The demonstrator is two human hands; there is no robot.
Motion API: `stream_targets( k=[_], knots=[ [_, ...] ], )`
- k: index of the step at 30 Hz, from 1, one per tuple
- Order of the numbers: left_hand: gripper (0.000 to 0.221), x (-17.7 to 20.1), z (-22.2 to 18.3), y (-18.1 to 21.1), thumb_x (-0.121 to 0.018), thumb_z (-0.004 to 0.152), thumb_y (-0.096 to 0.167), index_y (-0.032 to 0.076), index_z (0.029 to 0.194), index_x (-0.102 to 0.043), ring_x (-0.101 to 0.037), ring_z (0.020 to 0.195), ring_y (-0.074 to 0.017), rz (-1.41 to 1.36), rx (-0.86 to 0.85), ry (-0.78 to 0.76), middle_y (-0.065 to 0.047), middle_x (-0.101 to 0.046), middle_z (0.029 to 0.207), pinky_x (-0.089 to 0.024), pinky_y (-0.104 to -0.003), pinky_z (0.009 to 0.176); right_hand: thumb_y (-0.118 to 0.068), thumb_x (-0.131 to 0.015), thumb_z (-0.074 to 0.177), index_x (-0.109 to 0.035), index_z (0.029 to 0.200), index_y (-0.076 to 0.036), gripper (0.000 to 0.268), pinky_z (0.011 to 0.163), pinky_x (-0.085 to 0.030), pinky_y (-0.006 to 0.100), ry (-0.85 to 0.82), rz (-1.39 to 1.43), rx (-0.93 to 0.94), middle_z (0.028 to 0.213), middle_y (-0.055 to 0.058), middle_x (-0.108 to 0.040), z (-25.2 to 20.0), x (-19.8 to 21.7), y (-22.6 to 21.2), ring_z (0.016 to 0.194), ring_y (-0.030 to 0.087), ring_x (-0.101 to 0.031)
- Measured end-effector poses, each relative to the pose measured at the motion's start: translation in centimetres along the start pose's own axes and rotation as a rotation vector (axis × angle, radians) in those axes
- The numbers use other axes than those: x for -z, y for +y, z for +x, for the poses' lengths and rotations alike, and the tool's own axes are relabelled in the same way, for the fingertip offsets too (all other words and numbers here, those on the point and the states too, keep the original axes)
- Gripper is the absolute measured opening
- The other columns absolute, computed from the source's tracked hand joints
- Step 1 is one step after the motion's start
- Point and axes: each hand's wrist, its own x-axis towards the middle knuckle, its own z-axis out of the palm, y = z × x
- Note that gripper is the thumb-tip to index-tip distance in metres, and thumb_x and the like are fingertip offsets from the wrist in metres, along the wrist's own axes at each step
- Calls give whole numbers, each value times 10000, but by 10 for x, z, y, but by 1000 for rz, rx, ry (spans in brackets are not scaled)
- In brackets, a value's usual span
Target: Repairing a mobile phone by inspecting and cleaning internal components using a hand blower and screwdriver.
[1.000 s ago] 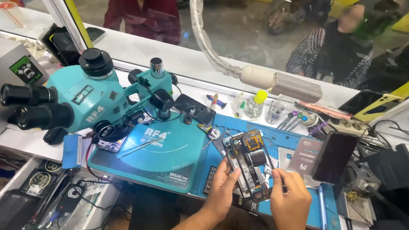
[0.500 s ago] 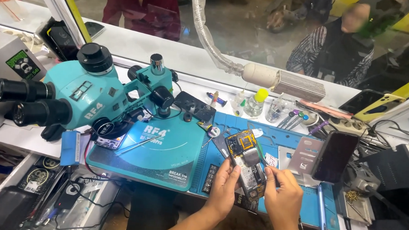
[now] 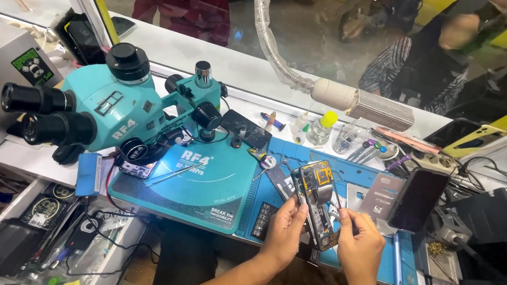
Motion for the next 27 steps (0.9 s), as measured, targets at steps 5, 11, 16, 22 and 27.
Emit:
stream_targets(
  k=[5,11,16,22,27],
  knots=[
    [384,-1,-1,3,-495,1039,314,90,1327,-615,-732,976,-138,26,37,8,-68,-749,1095,-633,-287,817,-243,-654,1006,-811,985,-110,207,769,-474,335,10,-6,15,823,-14,-711,-1,-3,2,808,176,-644],
    [357,-3,-2,6,-488,1041,330,106,1277,-637,-738,939,-130,68,53,25,-47,-757,1055,-631,-283,781,-250,-652,1005,-815,991,-109,215,757,-471,336,-10,1,-13,807,-11,-696,-1,-1,-3,775,177,-630],
    [301,-2,-1,4,-491,1048,345,114,1175,-637,-733,896,-124,105,80,38,-34,-750,1002,-630,-281,730,-244,-645,1010,-812,997,-102,220,757,-461,331,-11,8,-9,780,-9,-671,-1,-1,0,756,175,-610],
    [225,-3,-1,2,-504,1065,301,114,1017,-620,-711,842,-102,113,59,48,-26,-735,936,-616,-263,713,-255,-644,1005,-821,1001,-117,225,760,-470,331,-18,0,-18,814,-12,-707,-1,1,-4,789,172,-636],
    [265,1,1,-9,-516,1077,308,150,865,-499,-680,788,-85,148,45,51,-2,-685,858,-585,-246,661,-234,-645,1002,-823,989,-115,214,792,-477,321,-16,21,-26,837,-13,-724,0,0,-2,822,167,-654]
  ],
)
